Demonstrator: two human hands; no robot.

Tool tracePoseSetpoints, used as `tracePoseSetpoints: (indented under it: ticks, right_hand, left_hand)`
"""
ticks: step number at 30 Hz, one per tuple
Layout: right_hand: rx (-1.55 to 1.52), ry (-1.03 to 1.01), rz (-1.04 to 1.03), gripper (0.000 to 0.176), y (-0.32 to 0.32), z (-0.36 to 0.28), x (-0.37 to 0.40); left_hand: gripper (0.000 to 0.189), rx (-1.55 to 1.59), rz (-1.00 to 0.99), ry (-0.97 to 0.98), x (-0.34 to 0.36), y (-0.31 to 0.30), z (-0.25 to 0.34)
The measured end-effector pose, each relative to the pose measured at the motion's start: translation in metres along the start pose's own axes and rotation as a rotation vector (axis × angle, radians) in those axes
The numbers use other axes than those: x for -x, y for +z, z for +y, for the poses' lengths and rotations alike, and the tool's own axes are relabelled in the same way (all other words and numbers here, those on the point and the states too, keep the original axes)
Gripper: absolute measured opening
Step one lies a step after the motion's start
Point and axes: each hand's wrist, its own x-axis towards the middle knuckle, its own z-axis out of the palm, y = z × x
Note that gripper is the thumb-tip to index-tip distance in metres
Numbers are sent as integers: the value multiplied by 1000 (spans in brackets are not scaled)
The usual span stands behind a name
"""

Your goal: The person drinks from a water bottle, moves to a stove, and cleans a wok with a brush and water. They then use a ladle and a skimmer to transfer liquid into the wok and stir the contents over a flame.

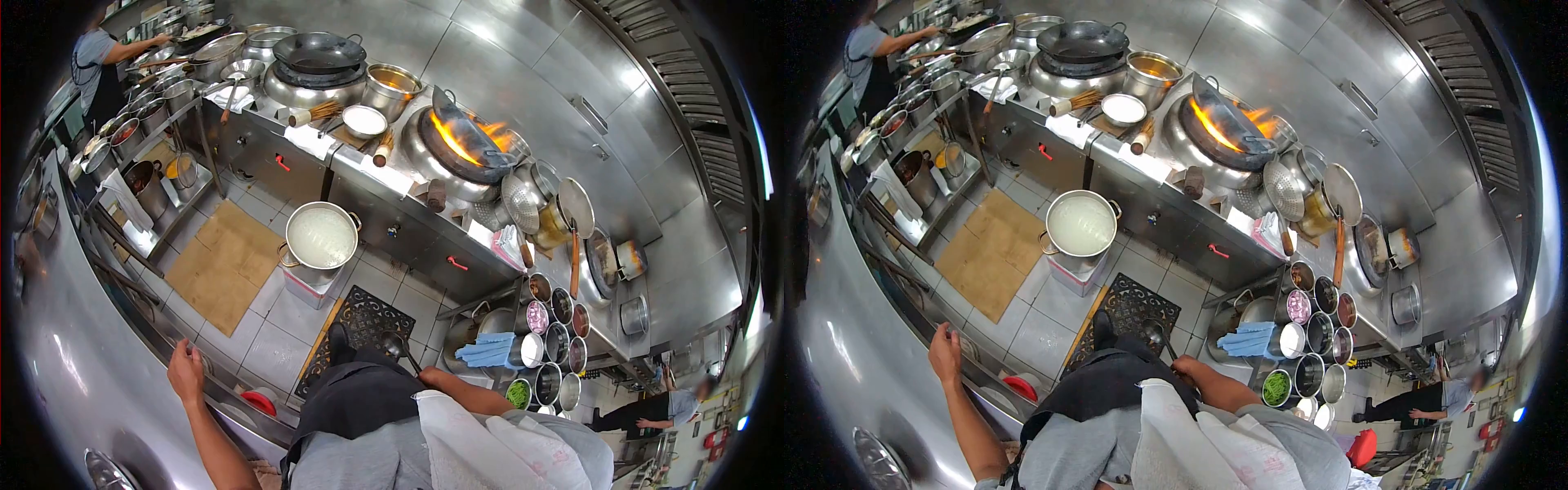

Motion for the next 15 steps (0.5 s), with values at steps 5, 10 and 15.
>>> tracePoseSetpoints:
  ticks: [5, 10, 15]
  right_hand:
    - [-45, 1, -3, 37, 4, 4, -8]
    - [171, -124, -30, 36, 5, 9, -24]
    - [299, -286, -74, 35, 10, 24, -41]
  left_hand:
    - [30, -6, -8, -10, -1, 1, -1]
    - [29, 18, 18, 7, 0, 2, -1]
    - [30, 50, 7, -22, 1, -2, 4]
